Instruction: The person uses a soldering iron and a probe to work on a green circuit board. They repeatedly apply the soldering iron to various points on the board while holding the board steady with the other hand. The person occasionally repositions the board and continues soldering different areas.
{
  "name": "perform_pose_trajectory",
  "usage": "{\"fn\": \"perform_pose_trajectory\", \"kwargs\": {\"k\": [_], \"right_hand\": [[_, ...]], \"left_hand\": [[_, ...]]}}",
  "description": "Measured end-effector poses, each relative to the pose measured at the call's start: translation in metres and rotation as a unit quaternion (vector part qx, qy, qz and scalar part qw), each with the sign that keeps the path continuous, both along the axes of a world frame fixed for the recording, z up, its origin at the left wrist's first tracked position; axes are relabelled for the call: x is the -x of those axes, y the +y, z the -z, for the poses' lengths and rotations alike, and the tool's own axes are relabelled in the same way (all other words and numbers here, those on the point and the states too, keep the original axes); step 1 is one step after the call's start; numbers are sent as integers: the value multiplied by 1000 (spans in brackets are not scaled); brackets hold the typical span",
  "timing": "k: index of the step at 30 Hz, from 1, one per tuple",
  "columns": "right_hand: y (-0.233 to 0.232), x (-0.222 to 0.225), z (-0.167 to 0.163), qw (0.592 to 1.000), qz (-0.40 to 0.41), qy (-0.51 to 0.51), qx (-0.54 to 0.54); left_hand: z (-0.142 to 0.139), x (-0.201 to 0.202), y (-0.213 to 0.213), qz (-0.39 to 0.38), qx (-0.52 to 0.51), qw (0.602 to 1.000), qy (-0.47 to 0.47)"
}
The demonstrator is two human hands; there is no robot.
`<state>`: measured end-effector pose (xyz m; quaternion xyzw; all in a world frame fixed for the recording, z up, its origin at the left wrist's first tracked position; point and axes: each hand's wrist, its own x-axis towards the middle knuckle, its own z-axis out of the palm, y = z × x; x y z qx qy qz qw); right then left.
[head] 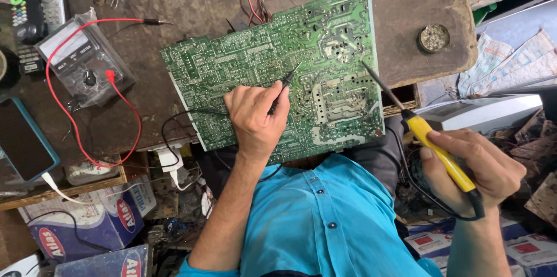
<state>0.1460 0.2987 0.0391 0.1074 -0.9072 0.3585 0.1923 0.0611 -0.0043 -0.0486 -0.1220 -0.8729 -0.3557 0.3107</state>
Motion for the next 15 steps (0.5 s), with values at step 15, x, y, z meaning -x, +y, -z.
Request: {"fn": "perform_pose_trajectory", "kwargs": {"k": [15], "right_hand": [[-16, 16, -5, 999, -31, 11, 3]], "left_hand": [[4, 0, -1, -3, 0, 1000, 2]]}}
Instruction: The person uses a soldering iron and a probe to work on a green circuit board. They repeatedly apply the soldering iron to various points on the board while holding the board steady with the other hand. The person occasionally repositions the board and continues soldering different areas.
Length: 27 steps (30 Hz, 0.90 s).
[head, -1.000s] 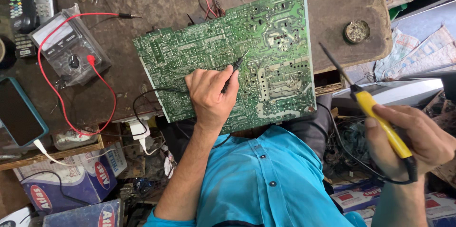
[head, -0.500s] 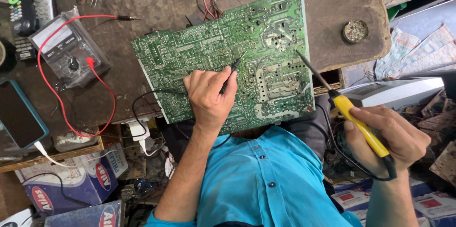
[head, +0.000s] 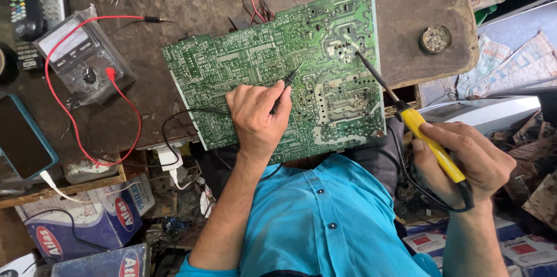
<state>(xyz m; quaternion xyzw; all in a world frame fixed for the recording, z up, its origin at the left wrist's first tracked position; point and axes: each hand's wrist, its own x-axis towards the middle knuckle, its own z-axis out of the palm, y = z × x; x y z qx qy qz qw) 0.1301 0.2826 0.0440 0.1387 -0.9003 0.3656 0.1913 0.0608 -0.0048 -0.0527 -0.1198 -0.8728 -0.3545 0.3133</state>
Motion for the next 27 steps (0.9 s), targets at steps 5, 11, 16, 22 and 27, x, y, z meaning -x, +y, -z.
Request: {"fn": "perform_pose_trajectory", "kwargs": {"k": [5, 11, 16, 22, 27], "right_hand": [[-4, 1, 2, 1000, -10, 16, -13], [-6, 0, 4, 1000, -2, 26, -17], [-4, -1, 5, 999, -5, 30, -16], [-3, 0, 8, 999, -9, 43, -26], [-4, -2, 10, 999, 3, 38, -25]], "left_hand": [[0, -1, -1, -1, 2, 1000, -2], [-2, -1, 0, 0, 2, 1000, 1], [-3, 0, 0, -1, 3, 1000, 1], [-2, -1, 1, 0, 3, 1000, -2], [-1, -1, 1, -1, 3, 1000, -4]]}}
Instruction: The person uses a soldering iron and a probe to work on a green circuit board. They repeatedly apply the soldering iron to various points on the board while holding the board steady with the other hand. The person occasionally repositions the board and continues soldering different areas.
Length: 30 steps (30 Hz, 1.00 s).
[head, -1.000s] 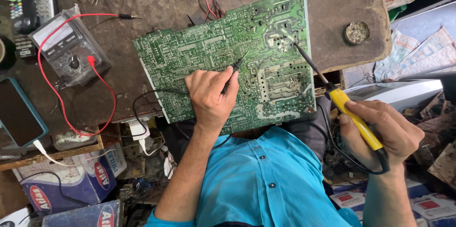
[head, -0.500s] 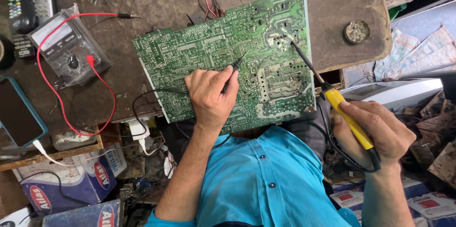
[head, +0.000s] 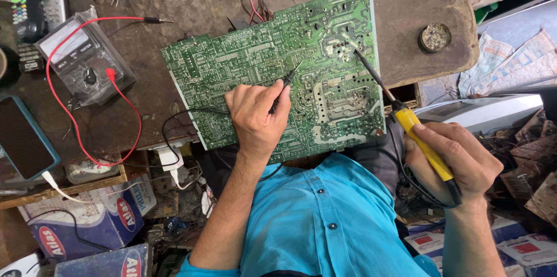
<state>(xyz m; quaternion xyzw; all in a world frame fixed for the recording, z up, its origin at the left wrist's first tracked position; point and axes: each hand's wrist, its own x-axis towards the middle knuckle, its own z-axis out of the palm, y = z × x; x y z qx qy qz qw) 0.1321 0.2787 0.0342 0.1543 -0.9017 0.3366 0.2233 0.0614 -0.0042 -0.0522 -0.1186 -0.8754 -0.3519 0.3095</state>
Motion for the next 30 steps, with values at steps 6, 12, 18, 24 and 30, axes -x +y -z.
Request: {"fn": "perform_pose_trajectory", "kwargs": {"k": [6, 12, 18, 24, 30], "right_hand": [[2, -3, 1, 997, 10, -37, 63], [4, -4, 4, 998, 13, -32, 50], [19, -5, 18, 999, 2, 9, 40], [48, -22, 43, 957, 87, -37, 275], [62, -20, 77, 876, 64, -106, 466]], "left_hand": [[0, -1, 0, 0, 0, 1000, -1], [-2, 0, 0, 0, 3, 1000, -2], [-2, 0, 0, 0, 2, 1000, 6], [-2, -1, 0, -4, 3, 1000, 2], [-3, 0, 0, -1, 1, 1000, 6]]}}
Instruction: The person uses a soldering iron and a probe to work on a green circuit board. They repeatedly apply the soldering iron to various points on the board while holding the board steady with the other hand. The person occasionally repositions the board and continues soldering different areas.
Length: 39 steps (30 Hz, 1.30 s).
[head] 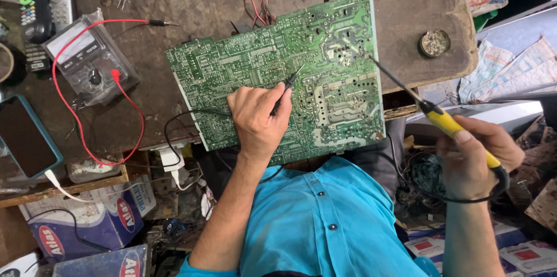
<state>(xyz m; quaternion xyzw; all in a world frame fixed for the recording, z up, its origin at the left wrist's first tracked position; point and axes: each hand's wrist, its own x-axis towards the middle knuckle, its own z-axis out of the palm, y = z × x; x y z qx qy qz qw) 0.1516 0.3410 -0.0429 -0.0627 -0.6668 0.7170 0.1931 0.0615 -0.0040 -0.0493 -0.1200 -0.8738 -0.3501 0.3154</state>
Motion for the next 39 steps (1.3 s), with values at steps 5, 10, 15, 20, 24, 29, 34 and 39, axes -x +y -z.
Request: {"fn": "perform_pose_trajectory", "kwargs": {"k": [5, 10, 15, 20, 24, 29, 34, 39], "right_hand": [[-4, 1, 15, 999, -14, -18, 49], [-11, 18, 21, 995, 5, -13, 94], [-17, 30, 18, 995, -6, -22, 99], [-11, 34, 18, 989, -9, -62, 137], [2, 42, 26, 978, -32, -88, 185], [13, 47, 31, 971, -42, -91, 216], [25, 45, 22, 993, -81, -50, 64], [29, 47, 28, 993, -89, -42, 57]], "left_hand": [[1, 0, 0, -1, 0, 1000, 0], [0, 0, 0, 1, -1, 1000, -3], [-1, 1, 0, 1, 0, 1000, -2], [-1, 1, -1, 1, 0, 1000, -1], [0, 1, -1, 1, 2, 1000, -2], [1, 1, 0, 3, 2, 1000, -9], [0, 3, -1, 2, -1, 1000, -7], [0, 2, -1, 1, -1, 1000, 0]]}}
